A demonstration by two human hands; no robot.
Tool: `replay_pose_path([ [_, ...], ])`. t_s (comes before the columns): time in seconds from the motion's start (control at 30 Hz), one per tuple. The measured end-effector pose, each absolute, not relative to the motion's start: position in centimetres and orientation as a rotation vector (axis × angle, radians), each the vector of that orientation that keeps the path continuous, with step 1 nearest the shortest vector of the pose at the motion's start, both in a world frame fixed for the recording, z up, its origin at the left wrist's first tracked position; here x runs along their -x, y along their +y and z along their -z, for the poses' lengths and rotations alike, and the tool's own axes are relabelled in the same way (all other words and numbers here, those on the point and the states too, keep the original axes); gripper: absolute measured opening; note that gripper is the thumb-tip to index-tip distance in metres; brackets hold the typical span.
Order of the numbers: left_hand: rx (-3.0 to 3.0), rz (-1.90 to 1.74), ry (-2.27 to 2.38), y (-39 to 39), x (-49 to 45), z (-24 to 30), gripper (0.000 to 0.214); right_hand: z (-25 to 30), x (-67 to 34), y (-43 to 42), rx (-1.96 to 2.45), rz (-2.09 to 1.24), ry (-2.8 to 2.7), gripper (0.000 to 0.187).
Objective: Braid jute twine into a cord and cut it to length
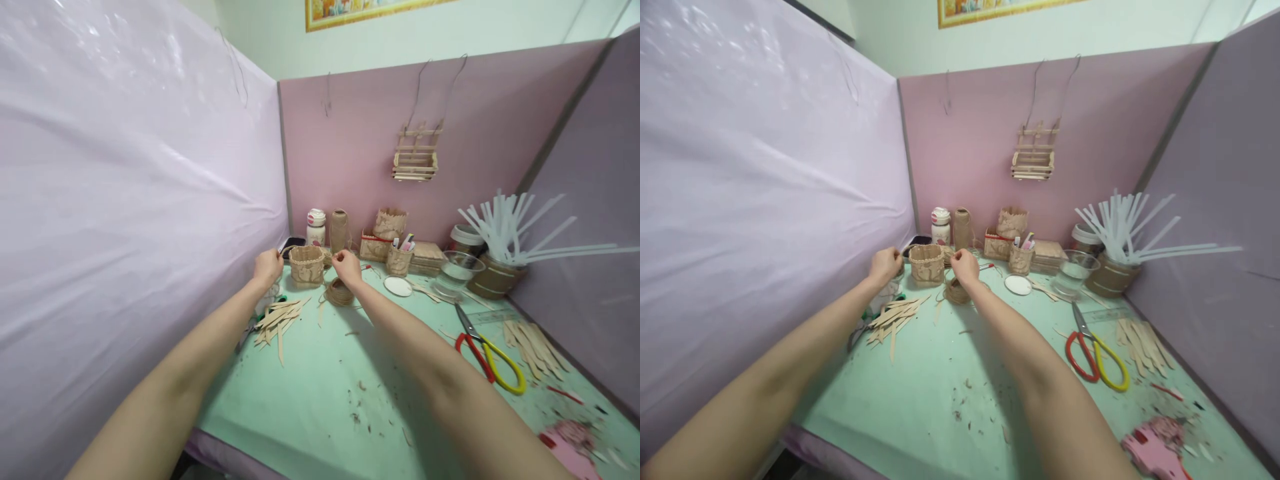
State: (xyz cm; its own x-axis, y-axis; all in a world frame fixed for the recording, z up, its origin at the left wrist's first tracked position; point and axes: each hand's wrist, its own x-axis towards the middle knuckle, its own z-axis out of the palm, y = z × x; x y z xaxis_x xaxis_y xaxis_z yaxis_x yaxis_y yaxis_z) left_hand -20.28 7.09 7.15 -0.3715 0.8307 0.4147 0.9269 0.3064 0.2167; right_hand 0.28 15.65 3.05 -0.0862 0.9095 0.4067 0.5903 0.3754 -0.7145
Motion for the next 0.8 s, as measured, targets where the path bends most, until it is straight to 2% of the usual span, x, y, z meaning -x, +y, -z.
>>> replay_pose_path([
  [0.2, 1.576, 0.625, -2.366, 8.4, 20.7, -7.8, 0.028, -3.2, 0.3, 17.0, 1.352, -0.472, -1.764, 0.009],
  [0.8, 1.742, 0.652, -2.32, 4.5, 17.4, -5.2, 0.026, -1.8, 0.0, 13.7, 1.22, -0.609, -1.786, 0.009],
])
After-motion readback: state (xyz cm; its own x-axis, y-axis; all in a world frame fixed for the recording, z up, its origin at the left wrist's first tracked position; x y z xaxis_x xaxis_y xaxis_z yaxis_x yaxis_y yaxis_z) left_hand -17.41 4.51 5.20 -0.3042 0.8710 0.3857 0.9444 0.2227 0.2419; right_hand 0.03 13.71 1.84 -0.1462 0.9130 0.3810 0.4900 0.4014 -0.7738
